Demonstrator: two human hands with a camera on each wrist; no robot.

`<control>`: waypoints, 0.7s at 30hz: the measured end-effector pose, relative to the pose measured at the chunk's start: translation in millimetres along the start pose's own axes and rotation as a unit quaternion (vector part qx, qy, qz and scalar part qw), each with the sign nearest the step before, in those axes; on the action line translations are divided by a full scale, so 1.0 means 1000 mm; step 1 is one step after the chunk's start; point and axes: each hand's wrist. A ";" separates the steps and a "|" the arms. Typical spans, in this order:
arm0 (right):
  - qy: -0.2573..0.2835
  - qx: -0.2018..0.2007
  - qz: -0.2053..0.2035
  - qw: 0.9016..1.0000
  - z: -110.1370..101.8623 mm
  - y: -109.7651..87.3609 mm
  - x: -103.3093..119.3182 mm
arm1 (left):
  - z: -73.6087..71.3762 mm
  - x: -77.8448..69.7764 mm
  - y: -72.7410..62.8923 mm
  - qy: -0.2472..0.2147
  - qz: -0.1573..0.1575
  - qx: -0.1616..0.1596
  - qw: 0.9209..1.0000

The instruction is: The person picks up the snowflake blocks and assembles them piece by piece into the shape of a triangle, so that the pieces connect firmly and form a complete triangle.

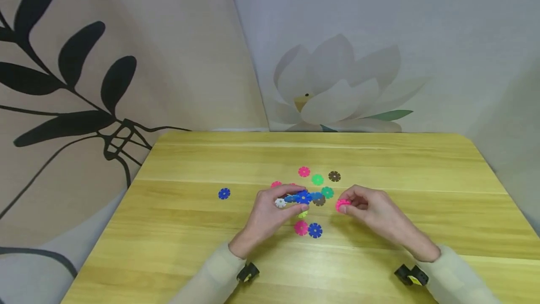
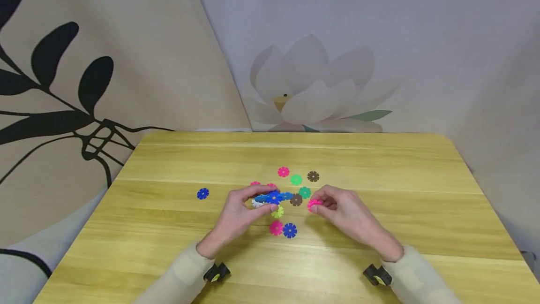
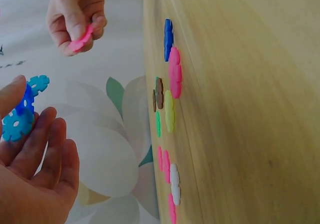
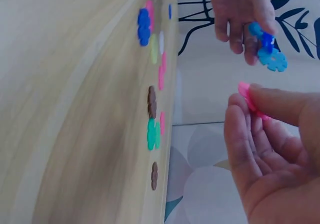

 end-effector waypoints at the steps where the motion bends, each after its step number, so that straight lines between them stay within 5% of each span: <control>1: 0.007 -0.005 0.002 1.000 0.000 0.000 0.001 | 0.000 0.000 0.000 -0.001 0.000 -0.002 1.000; 15: 0.139 -0.016 0.020 0.990 0.006 0.001 0.014 | 0.003 0.002 0.000 -0.014 -0.003 0.001 1.000; 21: 0.154 -0.019 0.016 0.988 0.006 0.005 0.020 | 0.002 0.001 0.002 -0.018 -0.012 0.004 1.000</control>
Point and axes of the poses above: each hand's wrist, its own y-axis towards the middle knuckle, its own z-axis out of the palm, x = y × z, and after that the axes turned 15 degrees about x, right-handed
